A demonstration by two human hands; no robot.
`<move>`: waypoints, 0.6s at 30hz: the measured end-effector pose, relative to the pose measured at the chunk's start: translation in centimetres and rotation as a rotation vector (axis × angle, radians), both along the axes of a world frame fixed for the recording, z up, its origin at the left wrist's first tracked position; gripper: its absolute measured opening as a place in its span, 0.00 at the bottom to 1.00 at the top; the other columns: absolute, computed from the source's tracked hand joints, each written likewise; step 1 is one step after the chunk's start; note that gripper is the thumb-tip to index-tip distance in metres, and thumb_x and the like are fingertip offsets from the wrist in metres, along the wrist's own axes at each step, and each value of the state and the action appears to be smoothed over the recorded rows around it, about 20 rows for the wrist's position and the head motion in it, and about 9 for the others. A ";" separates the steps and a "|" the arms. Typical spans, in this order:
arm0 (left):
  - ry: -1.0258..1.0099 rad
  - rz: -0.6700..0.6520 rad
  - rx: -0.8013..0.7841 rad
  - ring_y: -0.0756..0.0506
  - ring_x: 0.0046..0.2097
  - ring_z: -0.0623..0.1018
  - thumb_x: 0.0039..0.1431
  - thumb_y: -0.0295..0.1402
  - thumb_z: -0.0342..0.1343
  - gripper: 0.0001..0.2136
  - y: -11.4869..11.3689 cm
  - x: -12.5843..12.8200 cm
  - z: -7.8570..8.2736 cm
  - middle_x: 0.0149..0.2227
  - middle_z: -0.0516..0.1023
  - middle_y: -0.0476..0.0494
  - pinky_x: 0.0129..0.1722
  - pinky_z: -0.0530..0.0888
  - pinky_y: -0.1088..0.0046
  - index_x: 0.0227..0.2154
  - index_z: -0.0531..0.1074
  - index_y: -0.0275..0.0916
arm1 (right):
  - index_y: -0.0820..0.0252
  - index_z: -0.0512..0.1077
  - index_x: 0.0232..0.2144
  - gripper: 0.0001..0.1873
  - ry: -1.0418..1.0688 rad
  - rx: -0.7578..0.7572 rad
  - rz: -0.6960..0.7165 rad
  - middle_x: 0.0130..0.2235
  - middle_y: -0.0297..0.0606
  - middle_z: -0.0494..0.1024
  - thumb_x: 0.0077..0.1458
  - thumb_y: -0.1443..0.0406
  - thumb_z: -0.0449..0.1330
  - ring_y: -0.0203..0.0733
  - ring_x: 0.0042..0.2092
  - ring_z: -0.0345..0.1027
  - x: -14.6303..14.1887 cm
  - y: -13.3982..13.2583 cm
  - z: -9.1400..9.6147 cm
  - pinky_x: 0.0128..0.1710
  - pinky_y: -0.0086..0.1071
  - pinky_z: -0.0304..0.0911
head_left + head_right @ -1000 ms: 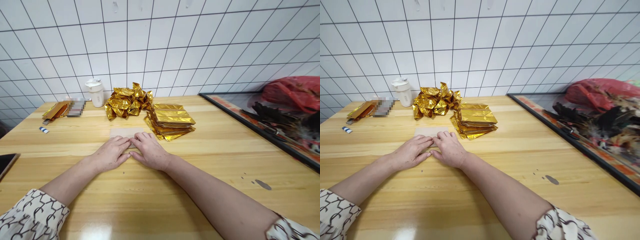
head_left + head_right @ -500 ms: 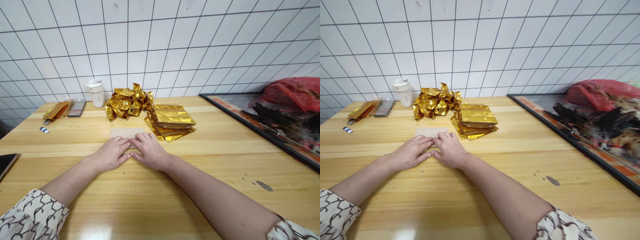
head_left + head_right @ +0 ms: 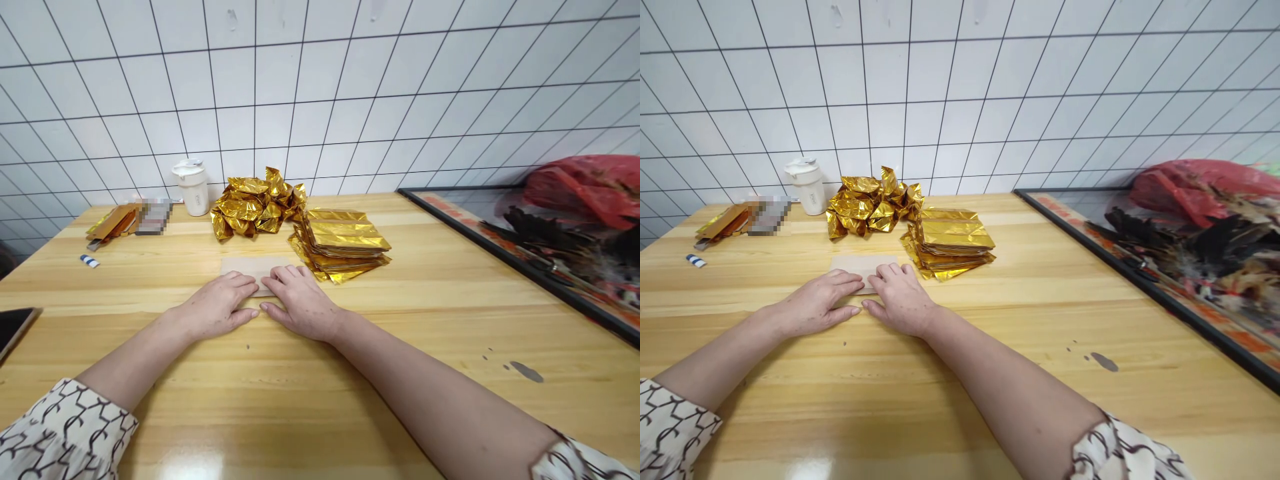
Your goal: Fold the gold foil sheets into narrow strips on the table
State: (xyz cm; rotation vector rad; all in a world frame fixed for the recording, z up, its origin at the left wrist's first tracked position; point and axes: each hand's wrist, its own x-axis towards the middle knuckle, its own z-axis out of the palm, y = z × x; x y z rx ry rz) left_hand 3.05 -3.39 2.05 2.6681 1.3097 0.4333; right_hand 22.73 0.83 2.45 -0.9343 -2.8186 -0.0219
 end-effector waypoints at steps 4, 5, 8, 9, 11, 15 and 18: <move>0.044 0.005 -0.035 0.41 0.48 0.73 0.61 0.39 0.51 0.13 0.1 -0.4 0.4 0.45 0.76 0.39 0.49 0.71 0.64 0.44 0.71 0.38 | 0.65 0.72 0.45 0.19 -0.006 -0.003 -0.030 0.43 0.47 0.71 0.60 0.56 0.53 0.48 0.45 0.60 0.2 0.1 0.2 0.45 0.39 0.51; 0.055 0.011 -0.042 0.41 0.48 0.73 0.61 0.40 0.52 0.13 0.1 -0.5 0.5 0.45 0.76 0.39 0.48 0.71 0.64 0.43 0.72 0.38 | 0.65 0.72 0.44 0.19 -0.011 -0.004 -0.037 0.42 0.47 0.71 0.60 0.56 0.53 0.48 0.45 0.60 0.2 0.2 0.2 0.45 0.39 0.51; 0.066 0.034 -0.058 0.41 0.48 0.74 0.60 0.40 0.52 0.13 0.2 -0.9 0.7 0.44 0.77 0.39 0.48 0.71 0.65 0.41 0.73 0.37 | 0.65 0.73 0.43 0.19 -0.028 -0.005 -0.045 0.42 0.47 0.72 0.60 0.56 0.53 0.48 0.44 0.61 0.3 0.2 0.4 0.45 0.39 0.51; 0.064 0.039 -0.063 0.41 0.48 0.74 0.60 0.40 0.52 0.13 0.3 -1.0 0.8 0.44 0.77 0.39 0.48 0.72 0.66 0.40 0.73 0.37 | 0.65 0.73 0.43 0.19 -0.034 -0.007 -0.044 0.42 0.47 0.72 0.60 0.56 0.53 0.48 0.44 0.61 0.3 0.2 0.5 0.45 0.39 0.51; 0.056 0.042 -0.073 0.41 0.47 0.74 0.60 0.40 0.52 0.13 0.4 -1.3 0.9 0.43 0.77 0.39 0.47 0.72 0.67 0.39 0.74 0.37 | 0.66 0.73 0.43 0.19 -0.043 -0.010 -0.042 0.42 0.48 0.72 0.60 0.56 0.53 0.47 0.44 0.61 0.4 0.3 0.5 0.45 0.39 0.51; 0.035 0.039 -0.092 0.42 0.45 0.76 0.60 0.41 0.52 0.13 0.7 -1.9 1.0 0.41 0.78 0.40 0.45 0.72 0.67 0.34 0.75 0.36 | 0.67 0.74 0.41 0.19 -0.058 0.006 -0.060 0.42 0.48 0.72 0.60 0.57 0.53 0.47 0.43 0.61 0.6 0.5 0.6 0.46 0.39 0.51; -0.011 0.028 -0.100 0.42 0.45 0.76 0.59 0.41 0.52 0.13 0.8 -2.3 1.0 0.41 0.78 0.40 0.45 0.72 0.68 0.34 0.76 0.37 | 0.66 0.75 0.39 0.18 -0.086 0.007 -0.082 0.41 0.47 0.72 0.60 0.57 0.54 0.47 0.43 0.62 0.8 0.6 0.9 0.45 0.38 0.51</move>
